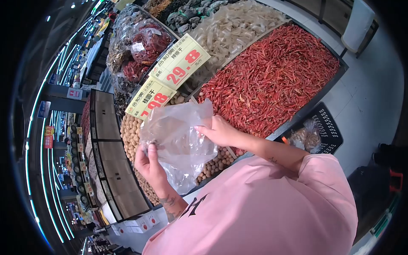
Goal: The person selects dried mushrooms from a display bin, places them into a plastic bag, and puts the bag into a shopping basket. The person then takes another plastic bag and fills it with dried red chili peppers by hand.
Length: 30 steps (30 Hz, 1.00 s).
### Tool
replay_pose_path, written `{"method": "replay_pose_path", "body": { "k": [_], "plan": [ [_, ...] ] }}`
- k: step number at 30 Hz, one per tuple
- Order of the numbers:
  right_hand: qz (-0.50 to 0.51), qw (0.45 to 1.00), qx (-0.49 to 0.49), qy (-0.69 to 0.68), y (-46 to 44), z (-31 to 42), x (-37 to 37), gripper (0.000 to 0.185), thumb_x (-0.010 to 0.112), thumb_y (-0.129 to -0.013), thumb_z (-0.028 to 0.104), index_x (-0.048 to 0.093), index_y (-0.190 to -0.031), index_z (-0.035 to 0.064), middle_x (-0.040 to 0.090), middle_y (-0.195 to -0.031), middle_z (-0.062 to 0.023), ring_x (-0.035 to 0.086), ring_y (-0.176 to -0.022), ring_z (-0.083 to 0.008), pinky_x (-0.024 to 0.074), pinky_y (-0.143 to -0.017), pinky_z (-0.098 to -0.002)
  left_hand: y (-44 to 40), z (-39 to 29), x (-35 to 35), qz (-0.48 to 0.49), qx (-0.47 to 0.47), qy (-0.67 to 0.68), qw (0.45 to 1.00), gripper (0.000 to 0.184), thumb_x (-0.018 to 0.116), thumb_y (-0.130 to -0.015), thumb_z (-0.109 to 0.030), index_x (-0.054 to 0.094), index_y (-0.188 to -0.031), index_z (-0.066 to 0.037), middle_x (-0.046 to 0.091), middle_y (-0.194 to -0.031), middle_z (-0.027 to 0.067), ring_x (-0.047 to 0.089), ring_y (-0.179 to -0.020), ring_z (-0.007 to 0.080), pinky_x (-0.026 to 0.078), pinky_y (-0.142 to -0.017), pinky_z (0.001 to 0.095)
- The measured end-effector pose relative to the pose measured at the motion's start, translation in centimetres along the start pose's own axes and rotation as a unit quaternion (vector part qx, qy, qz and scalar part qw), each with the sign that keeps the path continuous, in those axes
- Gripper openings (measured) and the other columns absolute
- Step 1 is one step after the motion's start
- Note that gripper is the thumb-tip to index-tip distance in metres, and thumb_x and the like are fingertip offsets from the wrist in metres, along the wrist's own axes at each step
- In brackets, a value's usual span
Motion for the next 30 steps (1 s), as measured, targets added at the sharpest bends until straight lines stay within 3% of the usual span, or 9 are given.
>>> {"method": "replay_pose_path", "body": {
  "k": [2,4,9,14,17,20,24,28,30],
  "plan": [
    [-0.025,0.999,-0.020,0.038,-0.4,-3.6,-1.0,0.026,0.061,-0.090,0.024,0.068,-0.092,-0.0011,0.070,-0.079,-0.0102,0.066,-0.074,-0.0196,0.0511,-0.073,-0.0356,-0.3,-1.1,0.1,-0.033,-0.008,-0.001,0.999,0.011,0.058,-0.096,-0.006,0.062,-0.094,0.004,0.061,-0.092,0.0059,0.055,-0.082,0.0123,0.044,-0.075,0.0241],
    [0.105,0.991,0.020,0.084,0.0,-3.8,-1.2,0.029,0.063,-0.088,0.026,0.070,-0.097,-0.0006,0.071,-0.085,-0.0195,0.069,-0.080,-0.0328,0.0524,-0.076,-0.0414,-0.2,-0.3,1.6,-0.024,-0.021,-0.028,0.999,0.009,0.062,-0.093,-0.006,0.063,-0.094,0.004,0.060,-0.090,0.0065,0.055,-0.080,0.0137,0.044,-0.074,0.0252],
    [0.119,0.984,0.076,0.111,1.0,-8.6,-5.6,0.026,0.064,-0.088,0.022,0.070,-0.097,-0.0005,0.071,-0.088,-0.0193,0.070,-0.081,-0.0303,0.0533,-0.075,-0.0395,0.0,-2.0,10.1,0.122,0.033,-0.229,0.965,0.011,0.066,-0.088,-0.005,0.064,-0.085,0.005,0.057,-0.077,0.0105,0.054,-0.070,0.0201,0.043,-0.065,0.0291],
    [0.056,0.989,0.115,0.069,0.3,-11.0,-12.4,0.028,0.067,-0.087,0.023,0.071,-0.103,0.0011,0.071,-0.085,-0.0183,0.071,-0.078,-0.0250,0.0530,-0.073,-0.0380,-1.2,-0.8,9.7,0.043,0.010,-0.231,0.972,0.013,0.069,-0.087,-0.007,0.064,-0.082,0.005,0.056,-0.073,0.0111,0.054,-0.065,0.0222,0.044,-0.062,0.0314],
    [0.077,0.985,0.090,0.128,-1.0,-10.6,-13.7,0.027,0.066,-0.087,0.024,0.070,-0.092,-0.0020,0.070,-0.079,-0.0171,0.069,-0.072,-0.0267,0.0519,-0.069,-0.0381,-1.1,1.3,12.6,0.105,-0.019,-0.283,0.953,0.015,0.071,-0.085,-0.009,0.065,-0.082,0.005,0.058,-0.073,0.0122,0.056,-0.064,0.0237,0.045,-0.061,0.0328],
    [0.099,0.975,0.075,0.184,-2.3,-9.2,-14.5,0.028,0.064,-0.087,0.023,0.067,-0.081,-0.0040,0.067,-0.072,-0.0169,0.067,-0.068,-0.0282,0.0509,-0.066,-0.0387,-0.8,1.9,12.0,0.074,-0.086,-0.222,0.968,0.011,0.070,-0.085,-0.006,0.067,-0.086,0.004,0.062,-0.076,0.0097,0.060,-0.068,0.0172,0.048,-0.064,0.0286],
    [0.075,0.992,0.082,0.057,-3.1,-9.3,-14.3,0.022,0.063,-0.084,0.018,0.067,-0.085,-0.0035,0.066,-0.074,-0.0202,0.067,-0.068,-0.0298,0.0512,-0.067,-0.0411,-1.4,-0.1,7.8,-0.053,-0.112,-0.166,0.978,0.012,0.067,-0.088,-0.003,0.070,-0.097,0.003,0.068,-0.084,0.0065,0.059,-0.069,0.0098,0.048,-0.067,0.0241],
    [0.159,0.977,-0.039,0.134,-4.2,-6.4,-10.2,0.017,0.060,-0.076,0.009,0.066,-0.086,-0.0025,0.066,-0.083,-0.0240,0.066,-0.082,-0.0400,0.0506,-0.072,-0.0447,-0.9,-7.7,7.3,-0.099,-0.026,-0.157,0.982,0.023,0.073,-0.079,0.005,0.069,-0.101,0.003,0.067,-0.084,0.0028,0.057,-0.068,0.0076,0.046,-0.066,0.0214],
    [0.204,0.972,-0.041,0.106,-4.3,-5.1,-7.3,0.018,0.059,-0.076,0.010,0.066,-0.087,-0.0025,0.065,-0.084,-0.0249,0.065,-0.083,-0.0410,0.0505,-0.073,-0.0458,-1.2,-9.3,9.4,-0.048,0.024,-0.162,0.985,0.027,0.076,-0.074,0.003,0.071,-0.100,0.001,0.063,-0.072,0.0018,0.055,-0.063,0.0089,0.045,-0.061,0.0239]
  ]
}}
Point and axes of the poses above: each hand's wrist, its own y-axis away from the middle knuckle, its own x-axis out of the palm, z = x × y, the point moved 9 cm from there along -y, towards the middle knuckle
